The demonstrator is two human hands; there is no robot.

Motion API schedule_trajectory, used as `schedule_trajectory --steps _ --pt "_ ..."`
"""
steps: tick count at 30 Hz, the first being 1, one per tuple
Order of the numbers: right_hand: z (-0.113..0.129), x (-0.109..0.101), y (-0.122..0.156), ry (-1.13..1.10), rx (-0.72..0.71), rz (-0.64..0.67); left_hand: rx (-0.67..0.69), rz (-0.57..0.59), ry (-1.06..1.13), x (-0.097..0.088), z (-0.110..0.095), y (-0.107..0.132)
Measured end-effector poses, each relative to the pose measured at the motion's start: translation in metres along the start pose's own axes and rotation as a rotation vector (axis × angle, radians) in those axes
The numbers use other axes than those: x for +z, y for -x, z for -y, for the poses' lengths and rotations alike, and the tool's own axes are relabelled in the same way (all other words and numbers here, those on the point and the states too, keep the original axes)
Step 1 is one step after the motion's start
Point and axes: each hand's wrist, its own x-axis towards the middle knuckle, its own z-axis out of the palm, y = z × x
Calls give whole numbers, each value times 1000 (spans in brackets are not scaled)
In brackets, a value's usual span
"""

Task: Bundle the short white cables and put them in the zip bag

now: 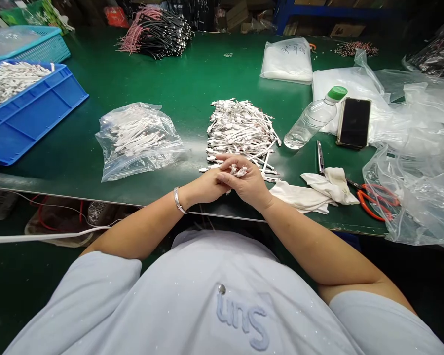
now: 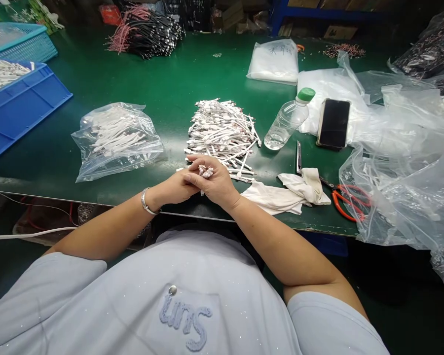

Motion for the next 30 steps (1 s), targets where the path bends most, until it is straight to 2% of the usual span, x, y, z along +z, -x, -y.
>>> schedule_trajectory --steps 3,5,7,9,13,15,17,21,23,26,28,30 --pt "11 2 1 33 -19 -13 -4 -114 95 7 -3 1" --pt "22 3 1 65 -96 -31 22 -170 94 11 -7 2" --pt "27 3 1 97 -170 -33 48 -202 78 14 -10 4" --pt "26 1 0 120 -148 -3 57 -208 74 16 -9 5" --pt "11 -5 1 159 41 70 56 -133 63 16 -4 6" --pt "7 -9 7 103 117 87 60 -142 76 16 -9 10" --pt "9 -13 18 -44 251 160 44 -171 112 17 -20 19" --pt "23 -18 52 -437 531 396 -13 -195 200 28 -38 49" --pt "26 -21 70 -517 644 479 -85 -190 306 35 -38 60" --pt "24 -21 87 -492 846 602 -291 -186 556 46 -30 67" --pt "19 -17 93 -500 944 608 -358 -256 713 51 -26 64" --pt "17 -10 94 -551 997 546 -333 -346 808 55 -26 59"
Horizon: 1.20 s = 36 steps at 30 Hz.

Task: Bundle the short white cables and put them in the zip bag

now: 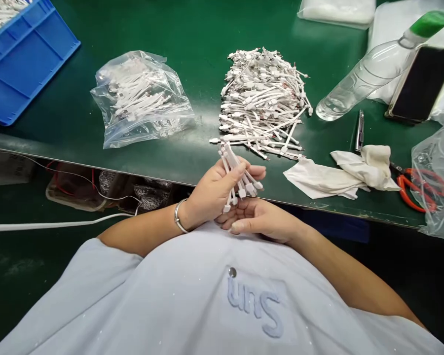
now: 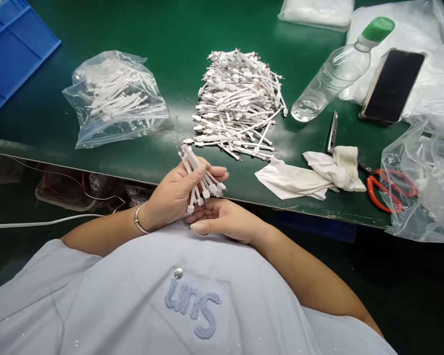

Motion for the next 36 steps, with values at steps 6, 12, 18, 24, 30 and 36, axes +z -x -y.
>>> schedule_trajectory --steps 6,12,18,24,30,36 --pt "-1 11 -6 -182 24 -86 48 -48 95 10 -7 -6" --pt "0 10 0 -281 0 -166 -37 -121 155 4 -8 -8" --pt "5 10 1 -269 -18 -185 -64 -126 191 3 -11 -10" --pt "5 12 1 60 -203 -455 -99 -135 223 0 -14 -13" --pt "9 18 4 187 -290 -567 -149 -160 229 -2 -13 -13" --pt "2 9 5 143 -297 -459 -155 -197 221 -4 -15 -14"
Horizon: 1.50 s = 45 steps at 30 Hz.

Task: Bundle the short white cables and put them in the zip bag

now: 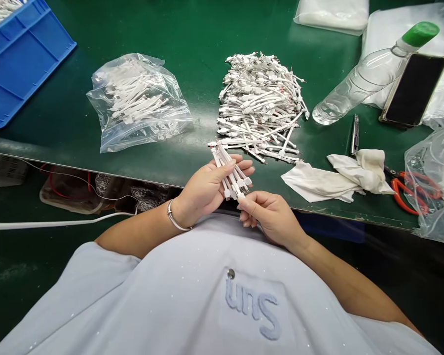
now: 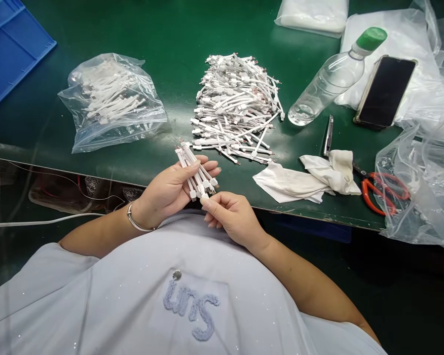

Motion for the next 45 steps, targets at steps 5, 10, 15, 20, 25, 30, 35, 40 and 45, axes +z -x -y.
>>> schedule_trajectory --steps 5,10,15,20,25,30,35,40,45 --pt "-3 -3 0 17 -21 0 34 5 4 -1 -5 -2" --pt "2 -3 2 90 -49 18 52 -4 17 -2 -11 -5" --pt "5 -6 3 122 -56 24 59 -5 9 -3 -18 -9" --pt "6 -7 2 162 -38 35 10 -17 -3 -2 -21 -11" --pt "24 -25 22 457 -122 81 7 -47 28 -3 -25 -17" --pt "22 -67 50 368 -148 -414 27 -22 42 -6 -30 -21" --pt "7 -91 53 252 21 -732 -81 61 21 -3 -26 -18" --pt "16 -50 29 18 157 -2 -211 286 -131 3 -13 -6" --pt "15 -15 -6 -84 229 422 -46 437 -555 3 -9 7"
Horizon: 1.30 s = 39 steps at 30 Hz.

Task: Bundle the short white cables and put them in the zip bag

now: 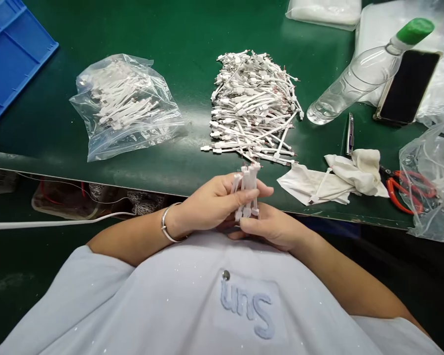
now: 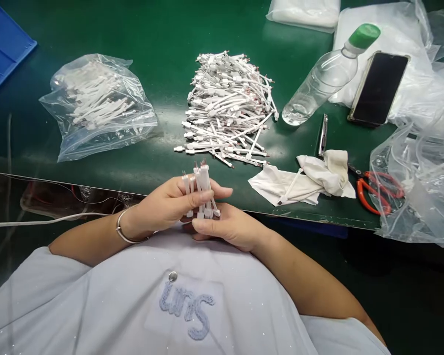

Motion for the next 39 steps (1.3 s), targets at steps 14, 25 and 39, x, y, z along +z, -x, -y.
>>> schedule_trajectory --steps 14,25,39 --pt "-4 2 -5 130 -41 73 -180 -14 464 2 -1 -6" --pt "-8 -1 17 135 -90 -290 -104 -286 516 -6 -1 -2" --pt "-16 4 19 154 -277 -591 -132 -296 491 -8 1 2"
